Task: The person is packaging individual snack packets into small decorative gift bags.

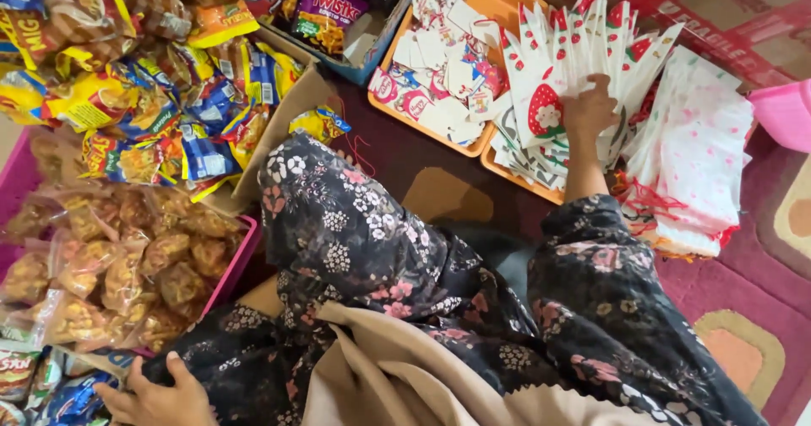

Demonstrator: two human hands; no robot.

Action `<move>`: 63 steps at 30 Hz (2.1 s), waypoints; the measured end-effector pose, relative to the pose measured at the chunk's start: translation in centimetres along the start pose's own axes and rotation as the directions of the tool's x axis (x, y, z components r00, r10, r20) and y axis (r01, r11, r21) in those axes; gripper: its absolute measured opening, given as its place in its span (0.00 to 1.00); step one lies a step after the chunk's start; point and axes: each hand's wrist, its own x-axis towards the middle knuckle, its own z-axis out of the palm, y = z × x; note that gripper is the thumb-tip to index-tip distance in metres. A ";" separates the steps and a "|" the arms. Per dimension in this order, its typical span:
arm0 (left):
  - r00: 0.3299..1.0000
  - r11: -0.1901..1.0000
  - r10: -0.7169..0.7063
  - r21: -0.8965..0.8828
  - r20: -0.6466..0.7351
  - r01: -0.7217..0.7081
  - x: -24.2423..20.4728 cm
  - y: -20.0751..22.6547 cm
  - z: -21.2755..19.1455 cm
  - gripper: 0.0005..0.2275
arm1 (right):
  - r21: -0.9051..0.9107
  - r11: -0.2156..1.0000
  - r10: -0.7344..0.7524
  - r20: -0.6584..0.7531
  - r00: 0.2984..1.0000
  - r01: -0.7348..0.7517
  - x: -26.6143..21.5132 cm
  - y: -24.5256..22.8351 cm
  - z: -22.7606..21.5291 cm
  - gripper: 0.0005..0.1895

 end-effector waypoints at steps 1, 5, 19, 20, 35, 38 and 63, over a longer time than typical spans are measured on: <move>1.000 1.000 -0.005 0.004 0.001 0.005 0.0 -0.2 0.1 0.22 | 0.000 1.000 -0.004 0.005 1.000 0.004 0.0 0.3 -0.3 0.29; 0.997 0.994 0.051 -0.095 -0.056 -0.056 0.7 0.6 -0.8 0.20 | 0.237 0.968 -0.101 0.040 0.994 0.089 -1.0 -1.0 -2.4 0.11; 0.913 0.661 0.368 -0.642 -0.174 -0.389 5.6 18.4 -17.9 0.22 | 0.669 -0.184 -0.983 -0.135 -0.126 0.720 -22.8 -33.6 -15.8 0.03; 0.921 0.616 0.324 -0.690 -0.218 -0.380 5.2 18.5 -18.5 0.21 | 0.622 -0.224 -0.974 -0.168 -0.152 0.751 -23.3 -34.0 -15.4 0.01; 0.926 0.645 0.323 -0.670 -0.197 -0.367 -2.4 29.7 -6.6 0.19 | 0.691 -0.222 -0.974 -0.188 -0.125 0.687 -24.2 -32.4 -10.4 0.23; 0.923 0.626 0.331 -0.686 -0.198 -0.371 -2.3 29.6 -6.6 0.20 | 0.764 -0.295 -0.943 -0.135 -0.305 0.573 -24.7 -32.0 -11.3 0.22; 0.840 0.583 0.490 -0.629 -0.233 -0.515 0.2 23.1 -9.7 0.06 | 0.465 0.006 -0.996 0.085 -0.038 0.885 -28.2 -31.6 -12.4 0.05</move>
